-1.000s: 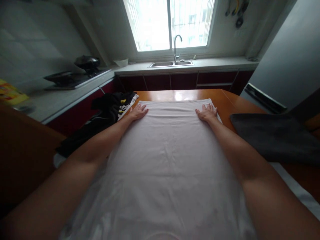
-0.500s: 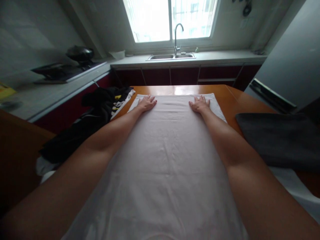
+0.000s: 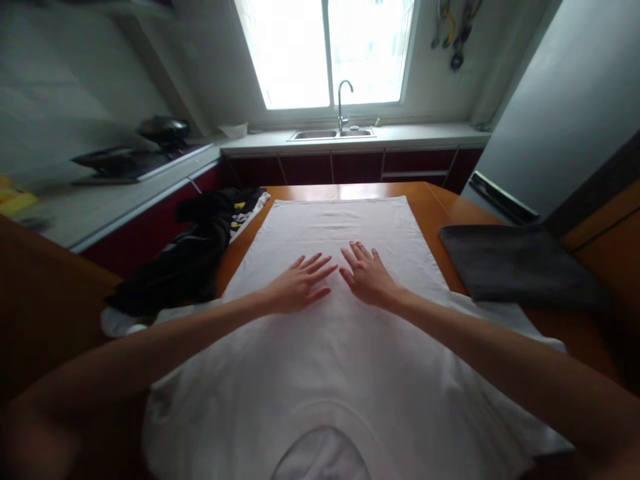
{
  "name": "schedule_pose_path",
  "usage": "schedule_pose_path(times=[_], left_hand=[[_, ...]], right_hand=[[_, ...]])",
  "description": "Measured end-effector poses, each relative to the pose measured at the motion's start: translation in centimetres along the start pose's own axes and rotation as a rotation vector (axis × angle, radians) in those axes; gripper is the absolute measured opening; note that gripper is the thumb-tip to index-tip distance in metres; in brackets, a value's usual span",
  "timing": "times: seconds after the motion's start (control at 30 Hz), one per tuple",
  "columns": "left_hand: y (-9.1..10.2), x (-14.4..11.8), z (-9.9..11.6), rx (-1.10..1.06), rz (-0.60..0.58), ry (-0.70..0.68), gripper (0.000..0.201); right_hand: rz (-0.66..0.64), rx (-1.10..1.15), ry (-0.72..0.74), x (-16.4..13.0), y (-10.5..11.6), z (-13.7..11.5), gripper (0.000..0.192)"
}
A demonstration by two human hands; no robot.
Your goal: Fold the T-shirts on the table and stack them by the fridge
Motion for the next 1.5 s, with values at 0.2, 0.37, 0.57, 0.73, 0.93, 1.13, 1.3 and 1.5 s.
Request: schedule_pose_path(times=[0.2,0.37,0.57,0.73,0.93,1.13,1.3,1.5], left_hand=[[-1.4,-7.8,5.1,-0.049,-0.067,-0.002,0.068],[-1.7,-12.6,9.0,-0.104,-0.110,-0.051,0.068],[-2.6,-16.0,11.2,-0.100,-0.079,-0.042,0.063],[-1.2,-15.4,11.7,-0.107,-0.054,-0.057,0.061],[-0.7,-13.6,13.1,-0.136,-0.004,-0.017,0.064],[-2.1,-14.0,13.6,-0.154,-0.031,0.027,0.070],[-2.2,-14.2,13.3,-0.157,-0.123,0.004,0.086],[-1.7,-14.9,12.7,-0.195,-0.226,-0.119,0.111]], right_hand=[[-0.163,-0.001,0.070,-10.7,-1.8,-4.2,0.063],[-0.193,0.072,0.102,-16.4,-2.2,-6.9,0.065],[-0.171,0.118,0.104,-20.8,-3.0,-8.0,0.064],[-0.126,0.100,0.012,-19.4,-1.7,-9.0,0.059],[-0.042,0.077,-0.046,-16.3,-1.8,-9.8,0.057],[0.009,0.073,-0.016,-16.8,-3.2,-9.9,0.057],[-0.068,0.037,0.023,-17.5,-4.0,-10.7,0.058],[-0.005,0.012,0.020,-17.8,-4.7,-10.5,0.058]])
Point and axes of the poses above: each hand's wrist, its own x-axis towards the middle knuckle, its own y-axis out of the back of the hand, z = x × y, the point moved 1 cm from there along x, towards the middle knuckle, and after that the axes turned 8 degrees about -z, right-handed, at the moved point
